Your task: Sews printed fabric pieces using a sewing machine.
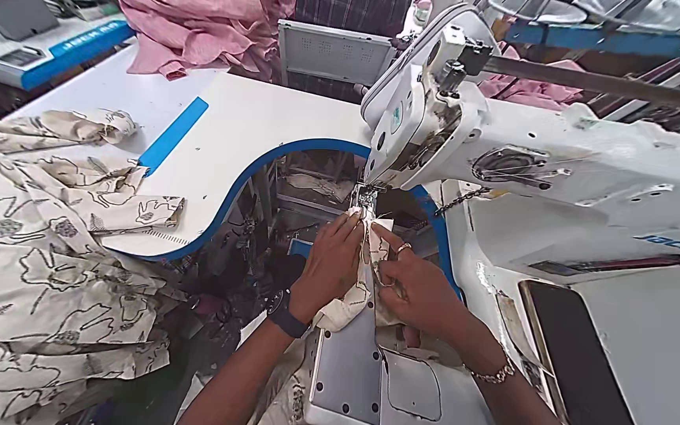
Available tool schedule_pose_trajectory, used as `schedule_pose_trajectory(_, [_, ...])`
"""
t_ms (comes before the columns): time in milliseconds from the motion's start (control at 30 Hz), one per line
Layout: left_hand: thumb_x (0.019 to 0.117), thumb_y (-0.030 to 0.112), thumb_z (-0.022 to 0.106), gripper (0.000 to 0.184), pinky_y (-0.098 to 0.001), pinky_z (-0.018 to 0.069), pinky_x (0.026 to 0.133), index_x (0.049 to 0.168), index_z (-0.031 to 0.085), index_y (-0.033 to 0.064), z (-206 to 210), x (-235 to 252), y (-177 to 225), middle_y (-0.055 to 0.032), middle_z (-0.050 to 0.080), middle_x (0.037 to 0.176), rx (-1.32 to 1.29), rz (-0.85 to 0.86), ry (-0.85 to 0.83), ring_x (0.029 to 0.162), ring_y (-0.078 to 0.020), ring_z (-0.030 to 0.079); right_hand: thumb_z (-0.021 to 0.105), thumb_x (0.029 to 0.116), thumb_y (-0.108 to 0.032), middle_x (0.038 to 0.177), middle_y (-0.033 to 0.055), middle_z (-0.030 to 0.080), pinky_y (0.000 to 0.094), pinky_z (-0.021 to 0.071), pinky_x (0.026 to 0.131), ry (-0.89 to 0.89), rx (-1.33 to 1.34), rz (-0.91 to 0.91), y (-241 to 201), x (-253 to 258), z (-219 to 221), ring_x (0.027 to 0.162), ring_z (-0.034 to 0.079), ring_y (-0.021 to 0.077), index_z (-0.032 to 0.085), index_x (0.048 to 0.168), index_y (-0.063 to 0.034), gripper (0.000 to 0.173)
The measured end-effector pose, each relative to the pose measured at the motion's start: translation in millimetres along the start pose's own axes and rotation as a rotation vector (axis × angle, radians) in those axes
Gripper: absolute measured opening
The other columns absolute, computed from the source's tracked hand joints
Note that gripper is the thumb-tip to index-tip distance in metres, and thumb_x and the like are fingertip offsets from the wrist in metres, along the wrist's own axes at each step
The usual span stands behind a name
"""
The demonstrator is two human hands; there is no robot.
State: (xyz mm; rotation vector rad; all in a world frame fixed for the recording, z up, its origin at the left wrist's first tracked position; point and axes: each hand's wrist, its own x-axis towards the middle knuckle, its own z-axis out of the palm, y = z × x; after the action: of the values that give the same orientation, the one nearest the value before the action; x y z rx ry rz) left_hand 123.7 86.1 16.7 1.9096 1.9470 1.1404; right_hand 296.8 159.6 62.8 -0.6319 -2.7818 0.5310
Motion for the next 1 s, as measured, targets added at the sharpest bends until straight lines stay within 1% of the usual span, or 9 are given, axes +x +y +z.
schedule_pose_trajectory(100, [0.1001, 0.006, 0.045, 0.039, -0.0475, 0.0431, 0.114, 0.132, 0.063, -0.0068, 2.0, -2.8, 1.2, -0.022, 0.058, 0.144, -0.096, -0.011, 0.057, 0.138, -0.0394, 0.053, 0.062, 0.0743, -0.017, 0.155, 0.0255, 0.046, 0.0393, 0.049, 0.055, 0.028, 0.12, 0.022, 0.8, 8.1, 2.4, 0.077, 0.068, 0.0238, 0.06, 0.068, -0.0039, 0.015])
schedule_pose_trajectory(167, [0.0972, 0.006, 0.05, 0.042, -0.0468, 0.0467, 0.11, 0.135, 0.058, -0.0103, 2.7, -3.1, 4.2, -0.0245, 0.06, 0.141, -0.152, -0.027, 0.095, 0.133, -0.0405, 0.057, 0.062, 0.0791, -0.021, 0.154, 0.0229, 0.047, 0.0345, 0.0537, 0.08, 0.032, 0.302, 0.071, 5.6, 17.9, 4.3, 0.114, 0.065, 0.0207, 0.06, 0.072, -0.0058, 0.017])
schedule_pose_trajectory(200, [0.0936, 0.004, 0.053, 0.045, -0.0468, 0.0478, 0.109, 0.136, 0.055, -0.0115, 2.0, -1.9, 4.6, -0.0257, 0.061, 0.138, -0.178, -0.027, 0.111, 0.131, -0.0405, 0.058, 0.065, 0.0828, -0.025, 0.152, 0.02, 0.049, 0.0286, 0.0515, 0.088, 0.039, 0.413, 0.095, 8.1, 24.0, 6.4, 0.12, 0.061, 0.0133, 0.061, 0.074, -0.0065, 0.021])
schedule_pose_trajectory(267, [0.0845, -0.004, 0.062, 0.054, -0.0486, 0.0469, 0.109, 0.138, 0.054, -0.0102, 2.2, -6.7, 5.1, -0.0263, 0.059, 0.14, -0.225, -0.026, 0.106, 0.134, -0.0396, 0.056, 0.071, 0.0837, -0.027, 0.137, 0.0093, 0.058, 0.0129, 0.0463, 0.079, 0.076, 0.568, 0.153, 7.4, 28.9, 17.0, 0.098, 0.057, -0.0058, 0.061, 0.072, -0.0098, 0.023])
schedule_pose_trajectory(300, [0.0806, -0.008, 0.065, 0.056, -0.0493, 0.0471, 0.109, 0.136, 0.057, -0.0078, 3.1, -11.0, 5.4, -0.0259, 0.058, 0.142, -0.234, -0.021, 0.088, 0.135, -0.0389, 0.055, 0.071, 0.084, -0.027, 0.145, 0.0083, 0.054, 0.0095, 0.0463, 0.075, 0.08, 0.577, 0.175, 4.5, 26.7, 20.5, 0.093, 0.056, -0.01, 0.06, 0.072, -0.0104, 0.023])
schedule_pose_trajectory(367, [0.0743, -0.011, 0.065, 0.054, -0.0502, 0.0502, 0.105, 0.128, 0.063, -0.005, 2.9, -4.6, 1.3, -0.027, 0.057, 0.142, -0.231, 0.017, 0.096, 0.133, -0.0409, 0.056, 0.071, 0.0844, -0.029, 0.15, 0.012, 0.053, 0.0125, 0.0485, 0.075, 0.176, 0.473, 0.178, -0.4, 29.5, 22.5, 0.093, 0.06, -0.0071, 0.066, 0.074, -0.0096, 0.022])
schedule_pose_trajectory(433, [0.0807, -0.008, 0.063, 0.044, -0.0508, 0.0518, 0.103, 0.125, 0.067, -0.0031, 1.2, -1.6, 0.8, -0.0278, 0.059, 0.14, -0.222, 0.01, 0.092, 0.128, -0.044, 0.059, 0.072, 0.0828, -0.029, 0.144, 0.017, 0.06, 0.017, 0.0487, 0.074, 0.293, 0.417, 0.199, -7.7, 26.1, 27.5, 0.09, 0.063, -0.0025, 0.071, 0.073, -0.0085, 0.022])
schedule_pose_trajectory(700, [0.0836, -0.008, 0.061, 0.041, -0.0477, 0.0533, 0.101, 0.124, 0.066, -0.0025, 6.9, 6.8, 3.7, -0.0282, 0.055, 0.144, -0.209, -0.02, 0.118, 0.129, -0.0441, 0.059, 0.078, 0.0793, -0.021, 0.143, 0.0127, 0.061, 0.0088, 0.0428, 0.066, 0.283, 0.648, 0.21, 3.9, 29.6, 24.8, 0.081, 0.056, -0.0107, 0.064, 0.068, -0.0089, 0.021])
schedule_pose_trajectory(1000, [0.0813, -0.008, 0.066, 0.04, -0.0544, 0.0544, 0.096, 0.121, 0.063, -0.0067, 5.1, 17.7, -7.2, -0.0286, 0.06, 0.137, -0.23, -0.03, 0.075, 0.124, -0.0437, 0.062, 0.068, 0.0875, -0.019, 0.144, 0.0184, 0.058, 0.0163, 0.0414, 0.059, 0.371, 0.42, 0.303, -15.4, 35.3, 36.0, 0.071, 0.053, -0.002, 0.069, 0.089, -0.0038, 0.016])
